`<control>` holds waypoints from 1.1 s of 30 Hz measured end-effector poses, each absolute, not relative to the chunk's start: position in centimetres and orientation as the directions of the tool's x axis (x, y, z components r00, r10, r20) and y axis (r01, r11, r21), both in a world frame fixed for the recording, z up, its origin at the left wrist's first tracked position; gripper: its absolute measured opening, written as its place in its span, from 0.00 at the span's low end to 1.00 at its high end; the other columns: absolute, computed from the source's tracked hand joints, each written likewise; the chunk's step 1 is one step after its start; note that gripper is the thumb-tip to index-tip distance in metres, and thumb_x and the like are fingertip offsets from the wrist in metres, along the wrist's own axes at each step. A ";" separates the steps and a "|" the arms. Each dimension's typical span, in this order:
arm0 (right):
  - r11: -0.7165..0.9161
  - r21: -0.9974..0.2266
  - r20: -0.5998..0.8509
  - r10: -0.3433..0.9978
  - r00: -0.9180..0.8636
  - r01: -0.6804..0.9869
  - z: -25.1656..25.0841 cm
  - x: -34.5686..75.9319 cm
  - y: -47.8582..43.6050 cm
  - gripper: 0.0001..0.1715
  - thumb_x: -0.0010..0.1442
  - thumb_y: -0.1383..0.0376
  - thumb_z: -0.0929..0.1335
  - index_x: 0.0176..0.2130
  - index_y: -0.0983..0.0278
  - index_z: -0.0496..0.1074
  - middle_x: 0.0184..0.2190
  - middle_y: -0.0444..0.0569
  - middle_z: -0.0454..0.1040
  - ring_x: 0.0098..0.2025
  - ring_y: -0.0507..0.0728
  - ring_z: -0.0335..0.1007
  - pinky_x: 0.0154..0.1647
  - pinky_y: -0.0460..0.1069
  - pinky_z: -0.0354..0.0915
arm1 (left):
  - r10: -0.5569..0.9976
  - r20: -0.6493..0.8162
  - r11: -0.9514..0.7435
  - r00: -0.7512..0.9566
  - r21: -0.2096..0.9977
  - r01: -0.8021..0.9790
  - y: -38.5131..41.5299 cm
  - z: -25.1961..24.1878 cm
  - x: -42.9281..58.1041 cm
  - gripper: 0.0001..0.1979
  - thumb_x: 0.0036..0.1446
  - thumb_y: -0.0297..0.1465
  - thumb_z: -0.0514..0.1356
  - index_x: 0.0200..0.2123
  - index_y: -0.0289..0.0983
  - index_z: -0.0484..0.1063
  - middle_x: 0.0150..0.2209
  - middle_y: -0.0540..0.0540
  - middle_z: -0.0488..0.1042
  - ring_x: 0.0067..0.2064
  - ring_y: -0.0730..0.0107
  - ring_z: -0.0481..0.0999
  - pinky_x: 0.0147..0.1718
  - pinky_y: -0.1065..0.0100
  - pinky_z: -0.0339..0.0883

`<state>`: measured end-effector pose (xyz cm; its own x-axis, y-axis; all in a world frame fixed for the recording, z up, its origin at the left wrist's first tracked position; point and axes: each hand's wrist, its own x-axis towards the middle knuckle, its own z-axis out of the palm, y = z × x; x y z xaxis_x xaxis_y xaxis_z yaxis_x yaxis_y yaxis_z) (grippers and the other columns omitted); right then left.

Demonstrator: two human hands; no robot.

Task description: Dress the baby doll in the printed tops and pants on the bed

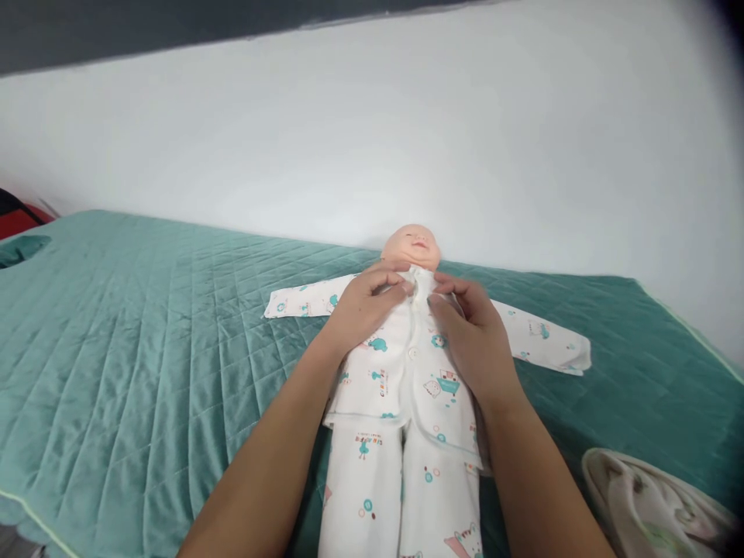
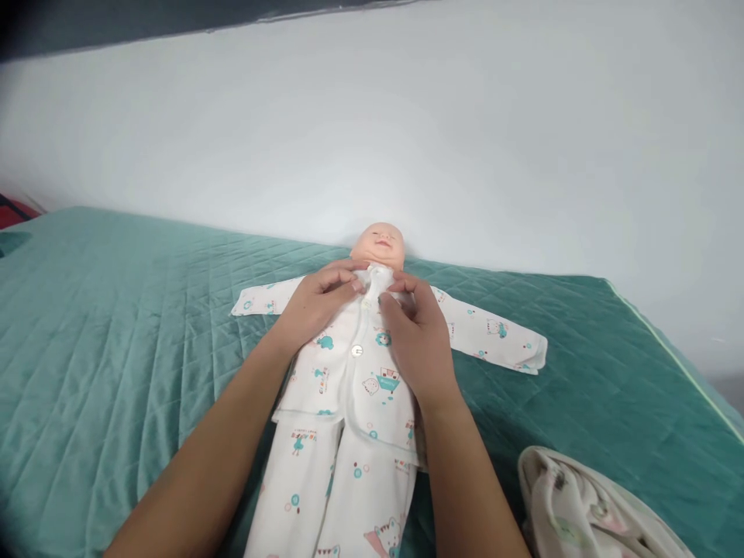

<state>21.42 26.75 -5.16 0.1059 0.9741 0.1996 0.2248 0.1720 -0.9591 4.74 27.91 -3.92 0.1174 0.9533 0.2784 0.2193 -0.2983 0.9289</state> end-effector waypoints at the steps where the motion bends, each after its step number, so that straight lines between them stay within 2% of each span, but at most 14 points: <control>1: 0.185 -0.959 0.213 0.970 0.116 0.217 -5.1 21.4 26.7 0.08 0.58 0.58 0.69 0.37 0.58 0.69 0.57 0.48 0.73 0.50 0.60 0.73 0.47 0.56 0.69 | 0.951 0.279 -0.303 0.136 0.929 0.214 27.7 -3.9 4.6 0.07 0.63 0.33 0.60 0.32 0.39 0.75 0.59 0.47 0.74 0.61 0.61 0.71 0.63 0.57 0.62; 6: 0.264 -0.925 0.296 0.952 0.083 0.273 -4.8 20.9 25.1 0.04 0.59 0.61 0.68 0.36 0.58 0.71 0.58 0.46 0.74 0.59 0.62 0.69 0.58 0.60 0.65 | 0.936 0.306 -0.341 0.173 0.910 0.236 26.3 -4.2 4.2 0.06 0.63 0.32 0.61 0.37 0.42 0.78 0.61 0.48 0.72 0.64 0.62 0.68 0.65 0.57 0.59; 12: 0.316 -0.885 0.348 0.937 0.033 0.342 -5.7 20.7 22.3 0.16 0.61 0.58 0.68 0.50 0.56 0.72 0.66 0.49 0.66 0.68 0.62 0.60 0.67 0.64 0.57 | 0.908 0.363 -0.404 0.208 0.889 0.215 26.0 -4.6 4.2 0.07 0.62 0.31 0.62 0.42 0.41 0.79 0.62 0.45 0.71 0.66 0.65 0.66 0.67 0.58 0.57; 15: 0.339 -0.867 0.370 0.929 0.016 0.366 -6.1 20.8 21.9 0.17 0.62 0.57 0.68 0.51 0.56 0.72 0.68 0.50 0.64 0.69 0.62 0.58 0.68 0.64 0.56 | 0.909 0.354 -0.399 0.222 0.892 0.210 26.2 -4.5 4.0 0.07 0.62 0.31 0.62 0.42 0.41 0.79 0.62 0.45 0.71 0.66 0.65 0.66 0.67 0.58 0.57; 21: 0.302 -0.869 0.351 0.935 0.058 0.393 -5.9 20.5 22.1 0.18 0.62 0.57 0.68 0.51 0.56 0.71 0.66 0.50 0.66 0.65 0.64 0.63 0.62 0.64 0.62 | 0.913 0.330 -0.385 0.241 0.891 0.240 26.4 -4.0 3.9 0.07 0.63 0.34 0.61 0.42 0.43 0.79 0.63 0.48 0.70 0.66 0.62 0.65 0.66 0.56 0.58; 28: 0.326 -0.826 0.380 0.925 0.027 0.459 -5.7 20.6 22.1 0.14 0.63 0.58 0.67 0.49 0.54 0.73 0.66 0.47 0.65 0.55 0.63 0.70 0.48 0.61 0.69 | 0.907 0.329 -0.387 0.262 0.897 0.214 26.9 -4.3 3.7 0.06 0.62 0.33 0.63 0.40 0.43 0.79 0.62 0.48 0.71 0.66 0.61 0.66 0.66 0.56 0.58; 33: 0.326 -0.846 0.374 0.927 0.033 0.423 -5.7 20.6 22.1 0.12 0.63 0.59 0.67 0.47 0.55 0.75 0.66 0.47 0.66 0.58 0.63 0.69 0.48 0.60 0.69 | 0.893 0.358 -0.417 0.273 0.886 0.202 27.1 -4.5 3.7 0.05 0.60 0.32 0.63 0.39 0.42 0.79 0.61 0.46 0.71 0.66 0.61 0.66 0.67 0.56 0.56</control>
<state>20.60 22.10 -5.68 0.0333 0.9270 0.3735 0.4231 0.3256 -0.8456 3.65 27.08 -4.55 0.2730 0.8928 0.3582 0.2017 -0.4172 0.8862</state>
